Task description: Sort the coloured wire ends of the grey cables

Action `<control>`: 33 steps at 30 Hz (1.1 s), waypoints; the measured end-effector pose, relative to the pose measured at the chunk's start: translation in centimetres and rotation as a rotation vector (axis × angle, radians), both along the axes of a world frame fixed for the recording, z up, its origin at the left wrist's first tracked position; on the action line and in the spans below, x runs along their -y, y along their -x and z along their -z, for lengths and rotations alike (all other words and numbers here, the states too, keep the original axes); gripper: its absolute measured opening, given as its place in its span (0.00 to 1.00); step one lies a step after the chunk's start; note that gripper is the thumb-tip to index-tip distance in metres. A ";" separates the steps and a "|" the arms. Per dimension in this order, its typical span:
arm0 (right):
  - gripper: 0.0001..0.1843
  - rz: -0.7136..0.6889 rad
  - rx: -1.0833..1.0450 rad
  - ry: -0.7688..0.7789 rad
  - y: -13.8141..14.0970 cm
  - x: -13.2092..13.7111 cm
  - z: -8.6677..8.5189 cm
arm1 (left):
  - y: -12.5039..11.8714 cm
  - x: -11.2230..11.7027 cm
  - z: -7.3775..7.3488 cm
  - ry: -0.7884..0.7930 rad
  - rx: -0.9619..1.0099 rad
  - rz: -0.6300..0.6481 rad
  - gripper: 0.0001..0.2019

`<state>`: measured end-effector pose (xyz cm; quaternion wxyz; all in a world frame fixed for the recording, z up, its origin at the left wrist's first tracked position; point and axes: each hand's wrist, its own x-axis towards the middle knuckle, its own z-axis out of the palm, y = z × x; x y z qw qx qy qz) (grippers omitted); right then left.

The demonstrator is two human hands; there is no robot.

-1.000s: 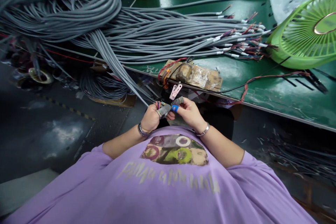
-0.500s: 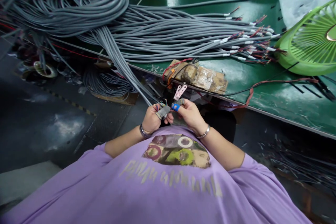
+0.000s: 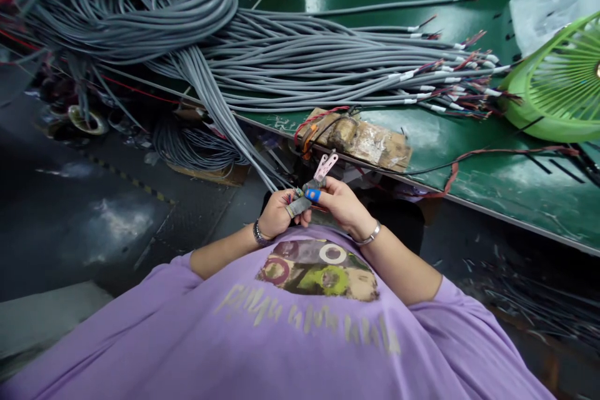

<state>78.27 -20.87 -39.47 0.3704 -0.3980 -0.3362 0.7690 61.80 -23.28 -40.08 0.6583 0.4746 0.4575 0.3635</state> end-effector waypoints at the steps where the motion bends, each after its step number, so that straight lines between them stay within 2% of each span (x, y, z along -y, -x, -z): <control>1: 0.20 0.012 -0.001 -0.016 0.1 0.1 0.0 | 0.0 0.0 0.0 -0.001 -0.004 -0.008 0.23; 7: 0.18 0.130 0.031 -0.075 0.4 0.7 0.9 | -0.1 0.1 0.9 -0.021 0.017 -0.095 0.23; 12: 0.21 0.152 -0.144 0.061 -0.7 -0.2 1.4 | 0.2 -0.1 0.7 0.061 0.135 -0.136 0.24; 15: 0.25 0.161 -0.188 0.131 -1.3 -1.5 1.5 | 0.4 -0.7 -0.1 0.136 0.207 -0.046 0.25; 18: 0.27 0.172 -0.168 0.075 -1.0 -2.4 1.2 | 0.4 -1.6 -0.7 0.167 0.215 0.068 0.24; 20: 0.28 0.185 -0.161 0.022 -0.5 -2.8 1.0 | 0.2 -2.1 -0.9 0.167 0.223 0.101 0.24; 29: 0.27 0.316 -0.176 0.046 0.8 -2.8 0.1 | -0.9 -2.8 -0.7 0.193 0.193 0.104 0.26; 33: 0.28 0.282 -0.187 0.077 0.8 -2.8 0.5 | -0.9 -2.8 -0.5 0.207 0.182 0.100 0.26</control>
